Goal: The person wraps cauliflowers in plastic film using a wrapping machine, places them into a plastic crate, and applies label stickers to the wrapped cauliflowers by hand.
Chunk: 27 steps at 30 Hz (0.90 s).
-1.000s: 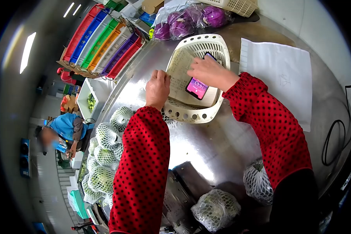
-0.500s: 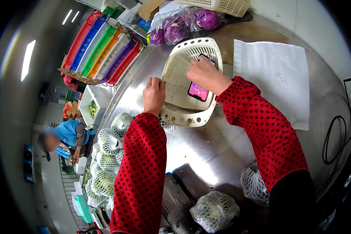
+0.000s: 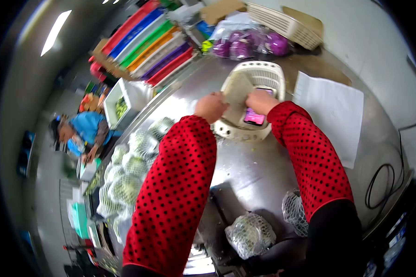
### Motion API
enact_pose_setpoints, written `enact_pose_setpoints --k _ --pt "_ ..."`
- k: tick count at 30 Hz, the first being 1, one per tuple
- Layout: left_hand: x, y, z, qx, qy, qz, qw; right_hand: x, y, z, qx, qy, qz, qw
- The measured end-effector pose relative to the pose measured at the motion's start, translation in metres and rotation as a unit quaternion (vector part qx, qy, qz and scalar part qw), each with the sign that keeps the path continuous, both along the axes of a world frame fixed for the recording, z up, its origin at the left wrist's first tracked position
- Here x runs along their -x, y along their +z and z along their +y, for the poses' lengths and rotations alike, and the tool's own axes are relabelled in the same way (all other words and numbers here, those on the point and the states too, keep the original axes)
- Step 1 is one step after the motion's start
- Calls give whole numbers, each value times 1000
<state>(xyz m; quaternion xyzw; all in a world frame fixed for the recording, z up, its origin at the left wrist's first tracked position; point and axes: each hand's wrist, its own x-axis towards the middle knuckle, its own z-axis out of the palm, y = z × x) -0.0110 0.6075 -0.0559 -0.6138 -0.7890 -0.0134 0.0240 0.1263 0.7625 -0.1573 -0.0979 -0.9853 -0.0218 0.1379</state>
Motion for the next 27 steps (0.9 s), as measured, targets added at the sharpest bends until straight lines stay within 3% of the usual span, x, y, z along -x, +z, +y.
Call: enact_pose_setpoints --k 1,3,5,6,8,9,11,13,15,17,19,21,22,23,25,26,27 --pt "-5 21 -14 48 -33 -3 998 4 1 -4 117 23 27 992" --pt "-30 88 -53 149 -60 75 984 14 -4 -16 105 25 38 993" --pt "-27 130 -118 47 -66 70 994 19 -11 -30 71 5 28 997" --pt "-33 156 -158 15 -30 49 998 7 24 -55 98 -50 -7 994" --pt "-35 189 -255 -71 26 36 996 -3 47 -88 111 54 261 957" --pt "-34 197 -306 -125 43 47 990 -20 81 -120 149 76 279 946" --pt "-46 198 -404 -106 219 37 969 -49 124 -184 371 110 159 908" --pt "-52 176 -483 -51 358 0 932 -71 137 -244 539 170 73 822" --pt "-62 132 -525 -147 406 -116 895 -86 170 -315 613 116 -11 781" --pt "-86 109 -518 -186 426 -364 807 -65 147 -356 632 183 -30 753" --pt "-112 92 -504 -251 368 -520 729 -54 149 -411 665 173 39 725" --pt "-131 102 -496 -303 319 -578 687 -58 175 -456 399 162 57 901" --pt "-128 91 -502 -354 300 -549 695 -69 194 -480 320 178 31 930" --pt "-123 87 -513 -387 331 -580 636 -71 203 -493 355 207 28 911" --pt "-108 71 -548 -406 384 -585 588 -59 200 -499 576 178 55 796" --pt "-108 81 -559 -414 430 -563 572 -53 188 -499 509 121 62 850" --pt "-92 65 -573 -418 445 -528 590 -50 175 -505 501 121 63 855"
